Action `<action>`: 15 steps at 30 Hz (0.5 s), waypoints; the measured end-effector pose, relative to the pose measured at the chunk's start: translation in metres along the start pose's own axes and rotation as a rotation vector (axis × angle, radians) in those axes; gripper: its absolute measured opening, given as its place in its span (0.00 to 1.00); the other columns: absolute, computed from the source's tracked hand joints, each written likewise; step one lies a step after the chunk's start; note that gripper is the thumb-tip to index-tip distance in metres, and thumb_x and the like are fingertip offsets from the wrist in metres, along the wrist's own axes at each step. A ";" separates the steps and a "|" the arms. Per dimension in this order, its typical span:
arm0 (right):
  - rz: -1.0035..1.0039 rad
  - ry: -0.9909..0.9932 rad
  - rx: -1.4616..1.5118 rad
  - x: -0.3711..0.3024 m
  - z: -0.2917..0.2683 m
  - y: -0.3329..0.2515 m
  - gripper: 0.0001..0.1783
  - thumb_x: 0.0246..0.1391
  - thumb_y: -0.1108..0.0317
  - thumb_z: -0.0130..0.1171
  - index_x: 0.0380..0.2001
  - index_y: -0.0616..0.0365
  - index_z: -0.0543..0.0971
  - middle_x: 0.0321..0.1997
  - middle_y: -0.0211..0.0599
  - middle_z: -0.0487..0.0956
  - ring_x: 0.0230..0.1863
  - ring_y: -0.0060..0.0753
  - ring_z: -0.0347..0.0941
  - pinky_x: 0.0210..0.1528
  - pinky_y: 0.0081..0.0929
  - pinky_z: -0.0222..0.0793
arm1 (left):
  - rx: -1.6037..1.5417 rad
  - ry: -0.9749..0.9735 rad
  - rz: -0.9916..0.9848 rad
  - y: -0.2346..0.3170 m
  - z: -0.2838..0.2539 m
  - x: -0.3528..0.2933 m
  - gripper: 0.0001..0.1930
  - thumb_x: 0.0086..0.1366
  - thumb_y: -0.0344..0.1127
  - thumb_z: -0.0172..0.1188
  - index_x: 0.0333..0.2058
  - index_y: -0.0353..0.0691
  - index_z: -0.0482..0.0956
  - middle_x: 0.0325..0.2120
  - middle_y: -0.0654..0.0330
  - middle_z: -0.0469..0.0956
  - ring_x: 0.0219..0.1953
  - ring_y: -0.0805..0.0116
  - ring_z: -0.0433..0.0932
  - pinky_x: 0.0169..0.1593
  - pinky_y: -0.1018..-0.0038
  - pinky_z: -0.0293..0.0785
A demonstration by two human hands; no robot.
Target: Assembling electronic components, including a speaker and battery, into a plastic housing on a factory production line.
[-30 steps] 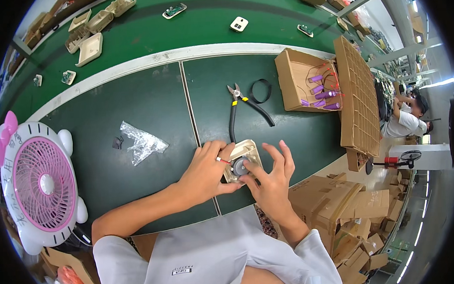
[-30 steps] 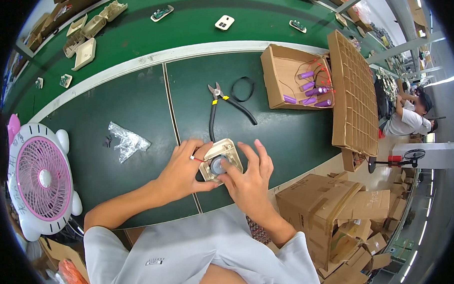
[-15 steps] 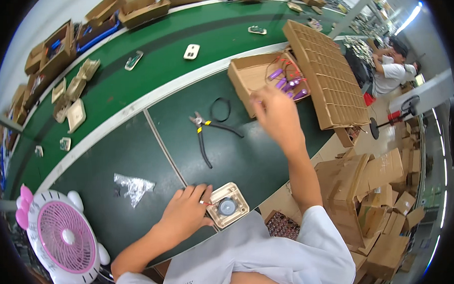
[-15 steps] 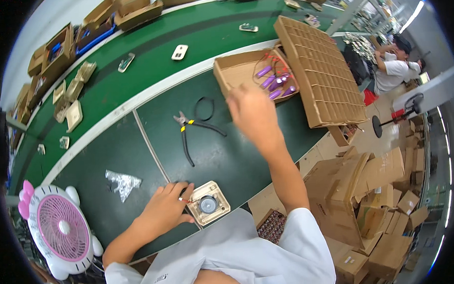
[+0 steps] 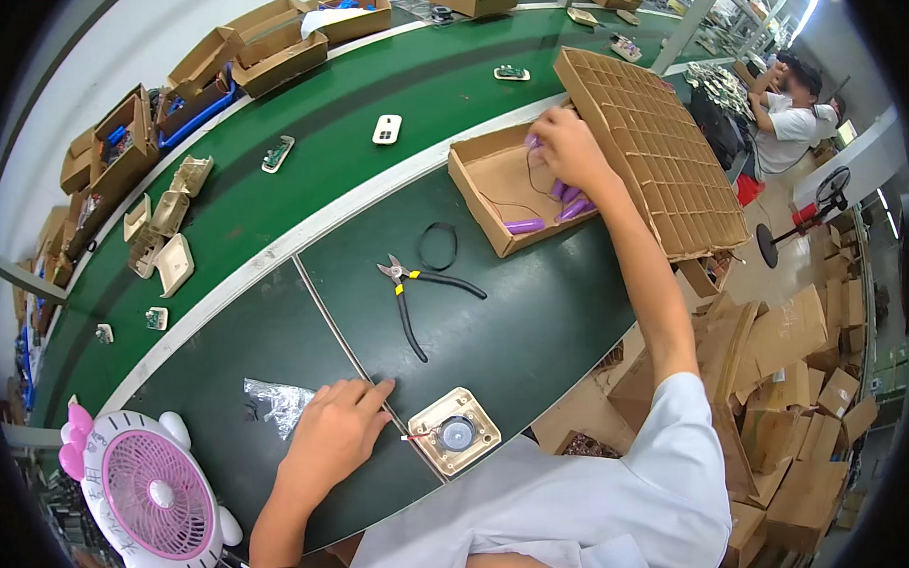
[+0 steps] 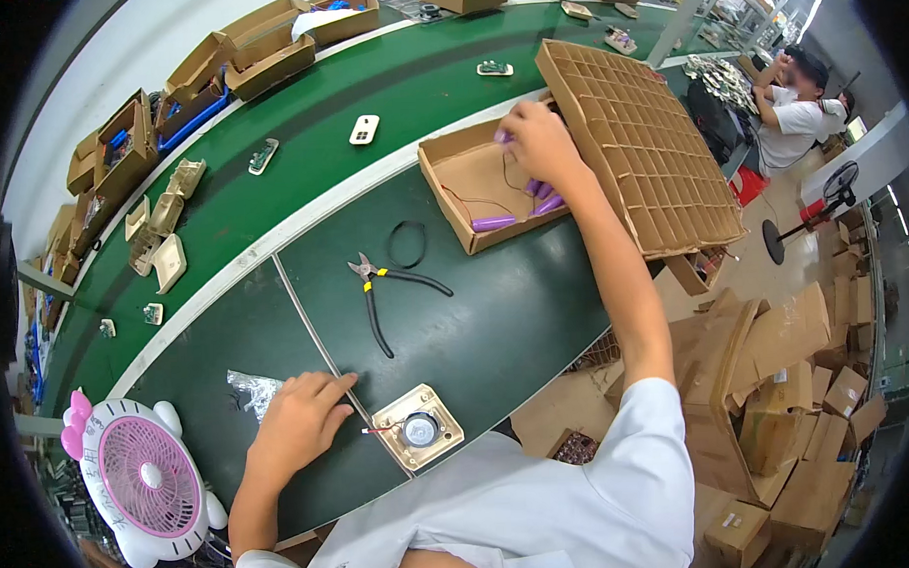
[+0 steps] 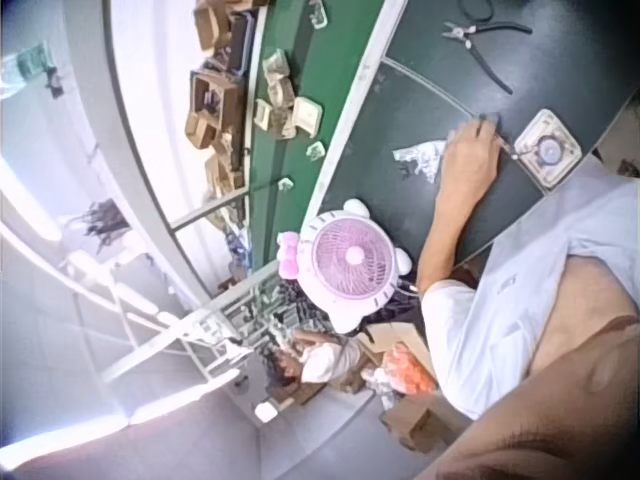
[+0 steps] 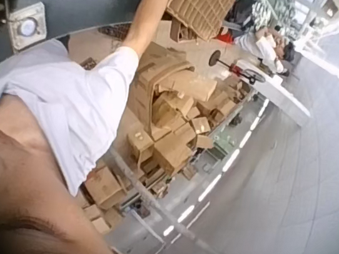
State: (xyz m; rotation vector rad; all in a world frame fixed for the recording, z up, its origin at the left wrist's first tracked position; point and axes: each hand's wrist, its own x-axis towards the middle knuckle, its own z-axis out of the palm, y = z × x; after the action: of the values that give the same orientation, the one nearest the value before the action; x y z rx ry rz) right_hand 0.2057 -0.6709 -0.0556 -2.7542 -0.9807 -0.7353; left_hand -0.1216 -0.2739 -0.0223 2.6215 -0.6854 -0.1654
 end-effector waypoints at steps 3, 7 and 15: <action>0.358 0.260 0.551 0.005 -0.031 -0.036 0.11 0.51 0.75 0.68 0.37 0.59 0.76 0.34 0.38 0.80 0.38 0.34 0.80 0.36 0.34 0.75 | -0.062 0.116 -0.054 -0.003 -0.009 0.002 0.19 0.61 0.31 0.66 0.52 0.38 0.81 0.39 0.54 0.80 0.41 0.51 0.78 0.48 0.61 0.74; 0.489 0.287 1.088 -0.005 -0.083 -0.090 0.15 0.64 0.73 0.59 0.51 0.67 0.72 0.31 0.33 0.79 0.33 0.20 0.78 0.32 0.21 0.72 | -0.122 0.245 -0.064 0.003 -0.017 0.007 0.17 0.61 0.26 0.65 0.49 0.37 0.81 0.38 0.53 0.81 0.39 0.53 0.79 0.44 0.63 0.75; 0.498 0.143 1.331 -0.090 -0.108 -0.241 0.17 0.61 0.72 0.63 0.51 0.68 0.77 0.42 0.35 0.76 0.30 0.19 0.71 0.36 0.20 0.70 | -0.840 -0.303 -0.024 0.055 0.008 -0.021 0.09 0.66 0.30 0.62 0.44 0.37 0.80 0.32 0.53 0.80 0.32 0.57 0.82 0.38 0.65 0.78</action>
State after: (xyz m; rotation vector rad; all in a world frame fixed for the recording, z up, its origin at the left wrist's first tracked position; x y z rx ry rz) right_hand -0.0483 -0.5629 -0.0153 -1.5897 -0.4076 -0.0693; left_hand -0.1658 -0.3101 -0.0058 1.8071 -0.5201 -0.7007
